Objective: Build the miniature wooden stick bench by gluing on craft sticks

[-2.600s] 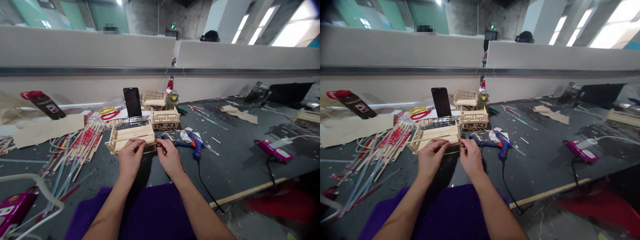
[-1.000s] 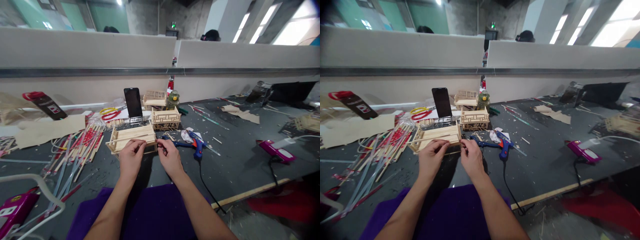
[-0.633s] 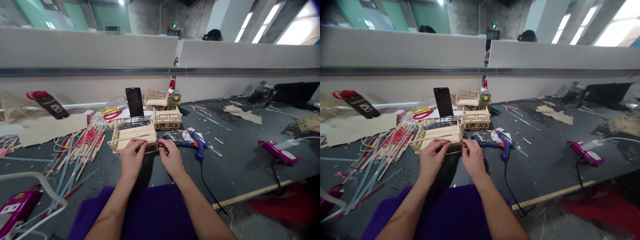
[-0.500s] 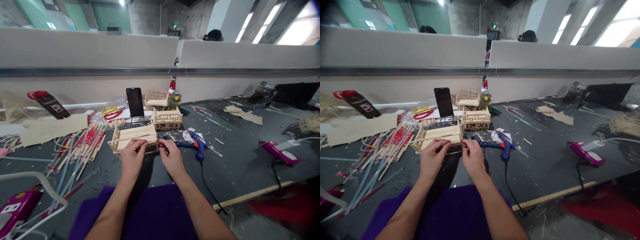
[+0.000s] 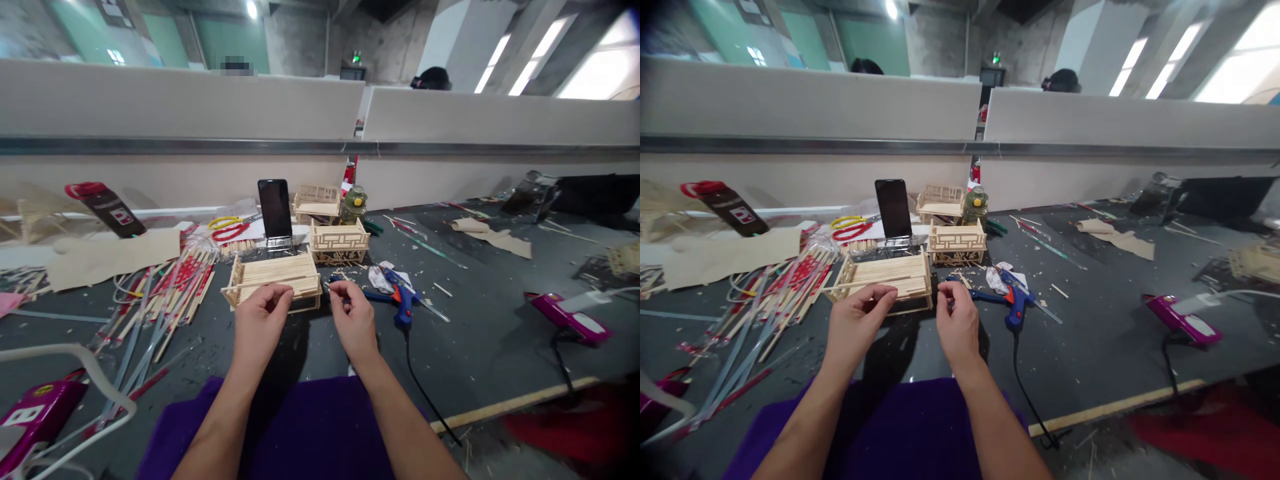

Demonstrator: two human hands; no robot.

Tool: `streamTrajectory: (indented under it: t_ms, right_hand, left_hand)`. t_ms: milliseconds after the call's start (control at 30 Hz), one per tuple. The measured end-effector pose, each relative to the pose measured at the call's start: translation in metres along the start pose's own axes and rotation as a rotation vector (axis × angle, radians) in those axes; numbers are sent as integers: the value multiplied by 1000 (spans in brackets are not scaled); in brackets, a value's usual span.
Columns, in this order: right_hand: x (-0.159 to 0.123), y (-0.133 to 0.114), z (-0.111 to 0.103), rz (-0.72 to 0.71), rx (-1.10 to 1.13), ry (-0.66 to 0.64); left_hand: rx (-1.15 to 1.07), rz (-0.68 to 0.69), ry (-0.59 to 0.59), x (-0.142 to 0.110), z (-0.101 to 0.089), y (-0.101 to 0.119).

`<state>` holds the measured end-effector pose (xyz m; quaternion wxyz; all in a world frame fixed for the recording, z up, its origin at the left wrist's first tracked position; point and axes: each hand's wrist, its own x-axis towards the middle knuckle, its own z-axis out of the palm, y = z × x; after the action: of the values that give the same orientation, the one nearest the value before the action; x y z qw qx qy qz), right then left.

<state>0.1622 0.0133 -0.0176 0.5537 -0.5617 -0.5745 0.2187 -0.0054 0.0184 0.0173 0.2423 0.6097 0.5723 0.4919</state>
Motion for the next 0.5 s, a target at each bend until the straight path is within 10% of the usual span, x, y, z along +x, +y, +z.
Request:
streamTrajectory:
  t_ms: [500]
  right_hand:
    - [-3,-7,-4,72,129,-1]
  left_hand:
    - [1,-131,-193,4,-5,-7]
